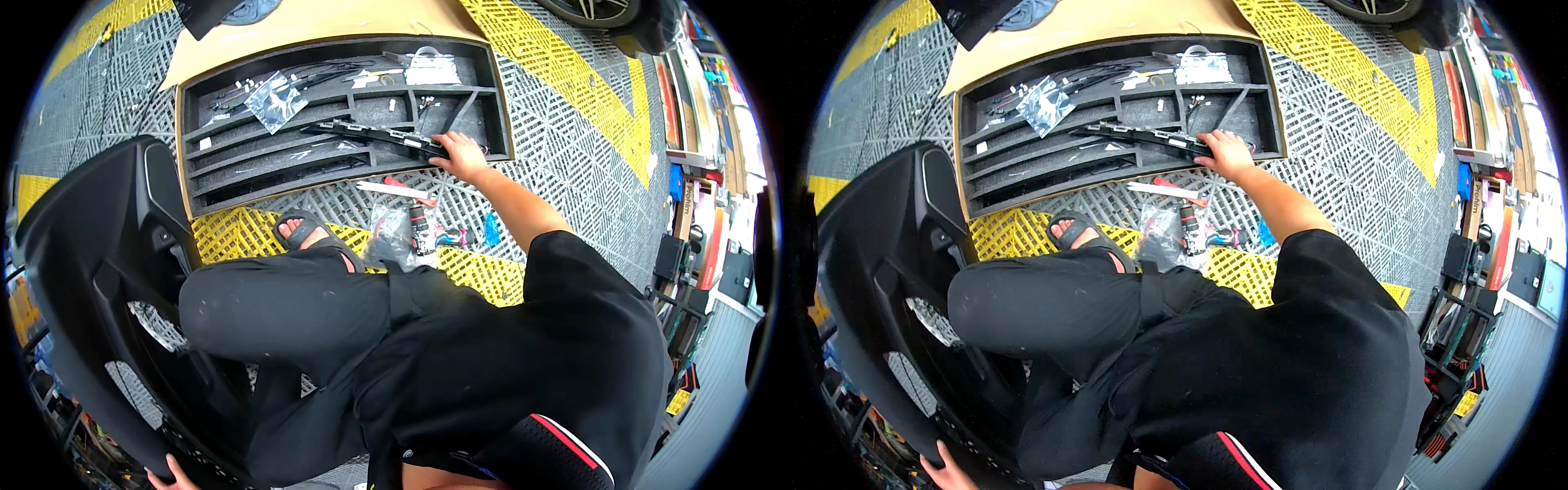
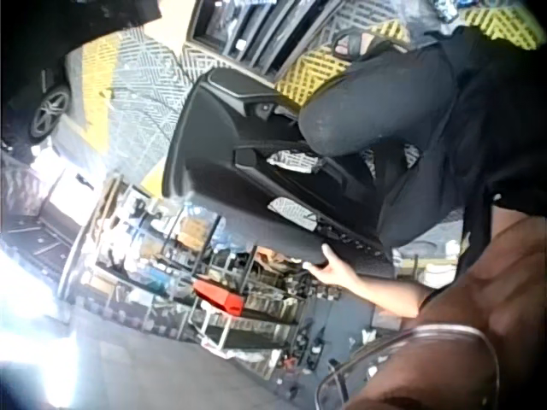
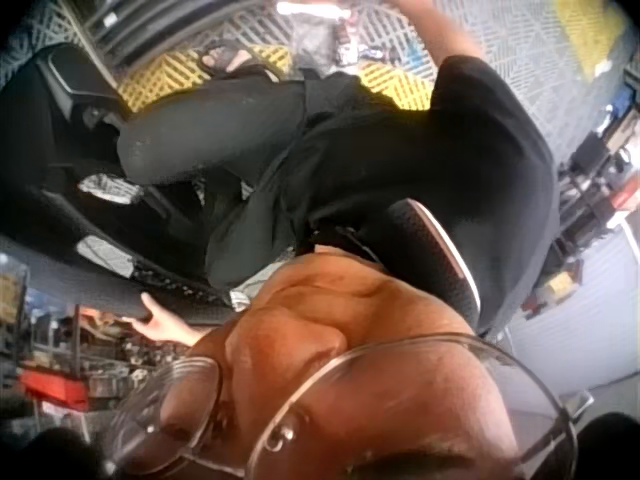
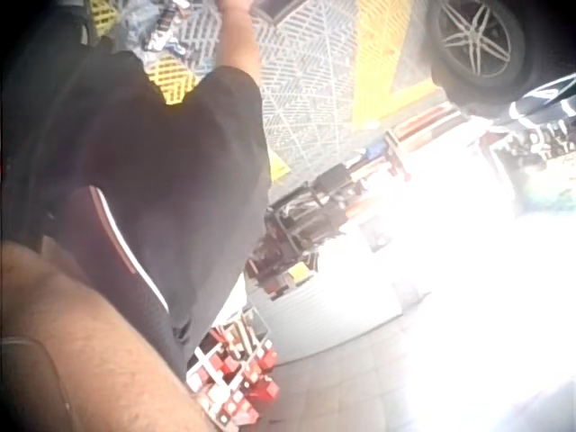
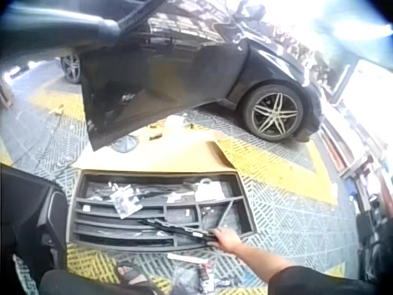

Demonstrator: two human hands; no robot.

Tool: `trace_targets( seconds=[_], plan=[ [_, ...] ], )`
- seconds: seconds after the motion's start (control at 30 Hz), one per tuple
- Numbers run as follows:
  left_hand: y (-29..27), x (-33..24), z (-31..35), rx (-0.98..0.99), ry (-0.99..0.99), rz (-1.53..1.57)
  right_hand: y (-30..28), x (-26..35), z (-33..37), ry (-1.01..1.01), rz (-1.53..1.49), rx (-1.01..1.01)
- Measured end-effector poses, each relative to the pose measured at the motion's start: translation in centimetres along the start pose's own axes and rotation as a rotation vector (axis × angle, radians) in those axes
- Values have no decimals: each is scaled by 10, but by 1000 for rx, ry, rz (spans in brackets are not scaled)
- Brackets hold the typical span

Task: The person uses a prying tool to detach plastic trim components and internal wiring from a car door panel while sitting on the floor.

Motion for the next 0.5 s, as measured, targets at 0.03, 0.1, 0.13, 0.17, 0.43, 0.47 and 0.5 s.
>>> trace_targets(
  seconds=[0.03, 0.1, 0.13, 0.17, 0.43, 0.47, 0.5],
  plan=[
    [-4, -16, 2, 14, 48, 45, -8, 7, -7, 25, 35, 77],
    [-4, -36, -7, 86, -76, 116, -8, 8, -25, 24, 32, 50],
    [-5, -41, -16, 121, -141, 145, -5, 6, -39, 20, 26, 16],
    [18, -18, -21, 86, -101, 120, -7, 5, -63, 40, 16, -62],
    [21, 39, -69, 41, -52, -73, 52, 18, -320, 263, -81, 188],
    [22, 34, -72, 24, -60, -83, 70, 28, -342, 290, -57, 272],
    [23, 30, -74, 6, -76, -96, 74, 25, -349, 261, 96, 237]
  ],
)
Point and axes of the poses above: each hand's wrist, its own z-axis away from the middle knuckle, its own y-axis out of the palm, x = y × z, the point moved 4 cm from there along -z, towards the middle knuckle, and after that the axes turned 2 degrees about -y, right-handed, at the moved point
